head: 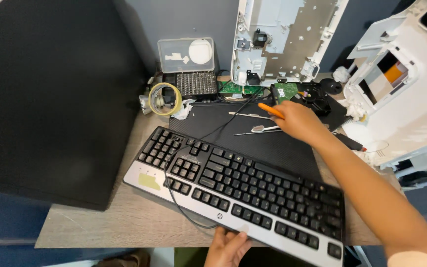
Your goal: Cleaning a computer keyboard with a brush and reassembling the keys.
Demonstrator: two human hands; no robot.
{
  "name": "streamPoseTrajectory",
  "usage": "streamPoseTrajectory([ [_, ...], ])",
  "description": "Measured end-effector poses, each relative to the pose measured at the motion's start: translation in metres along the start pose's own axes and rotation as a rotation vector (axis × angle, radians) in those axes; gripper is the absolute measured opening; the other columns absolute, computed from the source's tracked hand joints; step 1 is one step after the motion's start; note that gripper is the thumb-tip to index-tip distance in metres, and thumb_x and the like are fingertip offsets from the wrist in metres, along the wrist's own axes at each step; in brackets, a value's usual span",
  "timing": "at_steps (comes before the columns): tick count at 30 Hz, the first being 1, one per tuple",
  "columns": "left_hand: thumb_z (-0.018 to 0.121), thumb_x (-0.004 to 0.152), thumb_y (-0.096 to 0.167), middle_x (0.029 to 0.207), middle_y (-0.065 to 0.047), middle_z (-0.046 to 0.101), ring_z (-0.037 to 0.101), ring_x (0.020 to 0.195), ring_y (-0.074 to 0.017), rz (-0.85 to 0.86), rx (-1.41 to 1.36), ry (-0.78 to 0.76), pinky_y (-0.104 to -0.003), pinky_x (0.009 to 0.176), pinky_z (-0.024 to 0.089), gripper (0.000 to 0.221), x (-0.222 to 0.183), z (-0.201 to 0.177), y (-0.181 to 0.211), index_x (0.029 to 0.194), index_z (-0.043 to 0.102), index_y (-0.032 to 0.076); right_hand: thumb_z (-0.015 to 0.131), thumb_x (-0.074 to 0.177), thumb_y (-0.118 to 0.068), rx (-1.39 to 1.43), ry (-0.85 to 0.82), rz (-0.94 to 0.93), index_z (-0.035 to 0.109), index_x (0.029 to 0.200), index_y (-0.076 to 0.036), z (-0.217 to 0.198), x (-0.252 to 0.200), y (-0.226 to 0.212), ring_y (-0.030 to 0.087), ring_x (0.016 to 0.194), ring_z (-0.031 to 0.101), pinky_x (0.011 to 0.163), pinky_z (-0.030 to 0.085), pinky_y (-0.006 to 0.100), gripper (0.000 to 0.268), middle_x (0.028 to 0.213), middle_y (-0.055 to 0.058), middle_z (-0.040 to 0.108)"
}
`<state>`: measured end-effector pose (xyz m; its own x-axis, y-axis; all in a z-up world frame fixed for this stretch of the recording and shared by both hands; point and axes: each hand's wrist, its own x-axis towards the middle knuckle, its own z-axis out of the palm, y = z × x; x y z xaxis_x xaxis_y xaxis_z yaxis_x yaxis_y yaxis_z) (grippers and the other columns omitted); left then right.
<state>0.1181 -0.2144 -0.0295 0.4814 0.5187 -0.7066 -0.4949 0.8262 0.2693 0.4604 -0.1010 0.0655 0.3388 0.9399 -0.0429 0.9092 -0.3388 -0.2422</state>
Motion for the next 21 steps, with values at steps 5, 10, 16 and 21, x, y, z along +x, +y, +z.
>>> streamPoseTrajectory([
  [5, 0.068, 0.088, -0.009, 0.101, -0.035, 0.069, 0.071, 0.089, -0.0468, 0.116, 0.123, -0.007, -0.052, 0.072, 0.056, 0.035, 0.027, -0.05, -0.01, 0.118, 0.053, -0.003, 0.06, 0.099, -0.035, -0.092, -0.003, -0.105, 0.069, 0.127, -0.019, 0.042, 0.051, 0.0, 0.036, 0.096, 0.067, 0.073, 0.053, 0.052, 0.034, 0.11, 0.008, 0.065],
  [10, 0.06, 0.089, -0.013, 0.122, -0.035, 0.067, 0.065, 0.105, -0.0533, 0.107, -0.004, 0.055, -0.068, 0.086, 0.055, 0.049, 0.004, -0.03, 0.006, 0.137, 0.052, -0.005, 0.058, 0.1, -0.034, -0.145, -0.022, -0.169, 0.069, 0.112, -0.016, 0.061, 0.066, -0.01, 0.039, 0.092, 0.067, 0.071, 0.052, 0.056, 0.025, 0.103, 0.009, 0.06],
  [16, 0.069, 0.084, -0.005, 0.123, -0.025, 0.069, 0.068, 0.108, -0.044, 0.062, 0.177, 0.097, -0.063, 0.089, 0.058, 0.056, -0.017, -0.02, 0.031, 0.138, 0.056, -0.002, 0.06, 0.098, -0.025, -0.129, -0.092, -0.021, 0.071, 0.107, -0.009, 0.042, 0.052, -0.014, 0.037, 0.085, 0.069, 0.069, 0.054, 0.052, 0.021, 0.093, 0.013, 0.071],
  [21, 0.066, 0.086, -0.003, 0.119, -0.022, 0.073, 0.07, 0.102, -0.0367, 0.138, 0.303, 0.076, -0.055, 0.087, 0.06, 0.055, -0.022, -0.031, 0.048, 0.14, 0.06, 0.005, 0.055, 0.09, -0.024, -0.183, -0.182, 0.061, 0.068, 0.102, -0.011, 0.026, 0.041, -0.002, 0.037, 0.093, 0.069, 0.076, 0.052, 0.049, 0.021, 0.096, 0.014, 0.073],
])
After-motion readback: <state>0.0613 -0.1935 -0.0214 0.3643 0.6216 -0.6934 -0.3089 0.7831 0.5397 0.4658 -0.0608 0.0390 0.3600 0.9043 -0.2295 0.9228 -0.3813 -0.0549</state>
